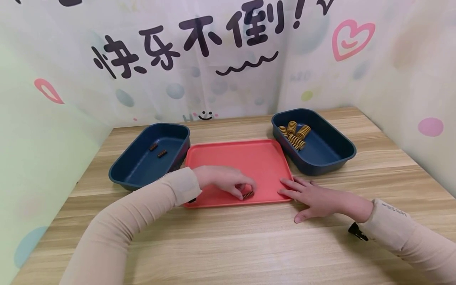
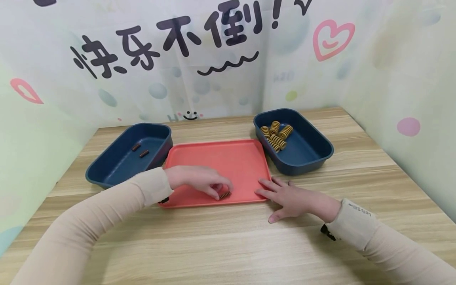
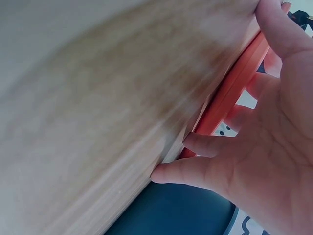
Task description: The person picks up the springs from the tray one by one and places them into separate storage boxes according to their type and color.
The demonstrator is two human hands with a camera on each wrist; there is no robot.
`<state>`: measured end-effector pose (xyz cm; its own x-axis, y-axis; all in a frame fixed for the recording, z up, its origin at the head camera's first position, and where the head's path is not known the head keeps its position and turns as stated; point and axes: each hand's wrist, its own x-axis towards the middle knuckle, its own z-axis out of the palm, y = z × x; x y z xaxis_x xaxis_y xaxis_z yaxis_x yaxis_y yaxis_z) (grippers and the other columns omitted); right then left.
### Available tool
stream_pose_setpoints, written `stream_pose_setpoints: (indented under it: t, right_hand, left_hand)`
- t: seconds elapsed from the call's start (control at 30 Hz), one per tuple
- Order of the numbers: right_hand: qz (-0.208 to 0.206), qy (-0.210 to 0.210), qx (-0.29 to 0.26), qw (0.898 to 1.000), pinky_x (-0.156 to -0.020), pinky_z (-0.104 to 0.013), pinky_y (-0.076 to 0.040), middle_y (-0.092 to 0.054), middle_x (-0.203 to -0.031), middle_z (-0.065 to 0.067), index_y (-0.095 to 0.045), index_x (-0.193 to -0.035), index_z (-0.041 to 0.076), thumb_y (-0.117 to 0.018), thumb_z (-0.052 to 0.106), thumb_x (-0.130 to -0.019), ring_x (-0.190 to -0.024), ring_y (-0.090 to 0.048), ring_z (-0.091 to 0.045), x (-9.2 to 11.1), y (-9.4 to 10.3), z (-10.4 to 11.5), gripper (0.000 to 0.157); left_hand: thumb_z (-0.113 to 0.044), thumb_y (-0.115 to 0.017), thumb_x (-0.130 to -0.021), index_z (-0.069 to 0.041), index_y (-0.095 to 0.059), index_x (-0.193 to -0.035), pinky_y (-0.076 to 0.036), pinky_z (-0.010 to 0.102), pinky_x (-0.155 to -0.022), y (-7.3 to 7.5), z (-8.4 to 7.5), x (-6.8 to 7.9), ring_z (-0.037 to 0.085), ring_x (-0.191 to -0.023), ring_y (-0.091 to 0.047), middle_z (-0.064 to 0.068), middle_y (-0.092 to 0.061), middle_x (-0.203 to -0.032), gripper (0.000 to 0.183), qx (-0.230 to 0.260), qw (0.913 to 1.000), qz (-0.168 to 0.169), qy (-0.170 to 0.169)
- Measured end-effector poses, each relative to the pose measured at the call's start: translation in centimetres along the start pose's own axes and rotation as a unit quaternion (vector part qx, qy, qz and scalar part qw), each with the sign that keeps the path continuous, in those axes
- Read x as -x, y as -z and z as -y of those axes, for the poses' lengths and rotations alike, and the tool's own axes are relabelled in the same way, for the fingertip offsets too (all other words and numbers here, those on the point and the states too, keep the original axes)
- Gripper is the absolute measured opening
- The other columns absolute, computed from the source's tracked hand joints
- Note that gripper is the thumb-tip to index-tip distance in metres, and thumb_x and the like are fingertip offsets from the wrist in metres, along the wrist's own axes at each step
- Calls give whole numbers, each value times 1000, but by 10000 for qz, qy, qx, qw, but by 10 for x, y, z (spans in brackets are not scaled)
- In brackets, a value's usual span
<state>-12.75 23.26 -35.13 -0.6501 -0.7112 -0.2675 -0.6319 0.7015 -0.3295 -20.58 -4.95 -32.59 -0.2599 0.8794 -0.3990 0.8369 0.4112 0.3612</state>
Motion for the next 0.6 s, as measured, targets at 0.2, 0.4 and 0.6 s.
stream_pose_setpoints:
  t: [0.2, 0.4, 0.6]
  right_hand:
    - [1, 2, -27, 10000, -90, -74, -22, -17, -150, -19, -32, -143, 12, -53, 64, -77, -133, -10, -50, 1, 1, 1, 86]
    - [9, -19, -23, 10000, -90, -73, -22, -16, -150, -19, -32, -143, 12, -53, 64, -77, -133, -10, -50, 2, 2, 3, 86]
    - [-17, 19, -24, 10000, -90, -73, -23, -17, -150, -19, -32, -143, 11, -53, 63, -78, -133, -11, -50, 2, 3, 3, 86]
  left_hand:
    - [-27, -65, -85, -26, -51, -115, -44, 19, -75, 3, 2, 6, 7, -81, -52, -6, -55, -89, 33, 76, 9999, -54, 109]
    - [-25, -66, -85, -26, -51, -114, -44, 20, -74, 7, 2, 15, 7, -80, -52, -7, -55, -87, 33, 71, 9997, -158, 198]
    - [-23, -66, -84, -27, -52, -113, -45, 21, -72, 9, 5, 22, 7, -75, -53, -7, -56, -82, 32, 119, 9992, -250, 287]
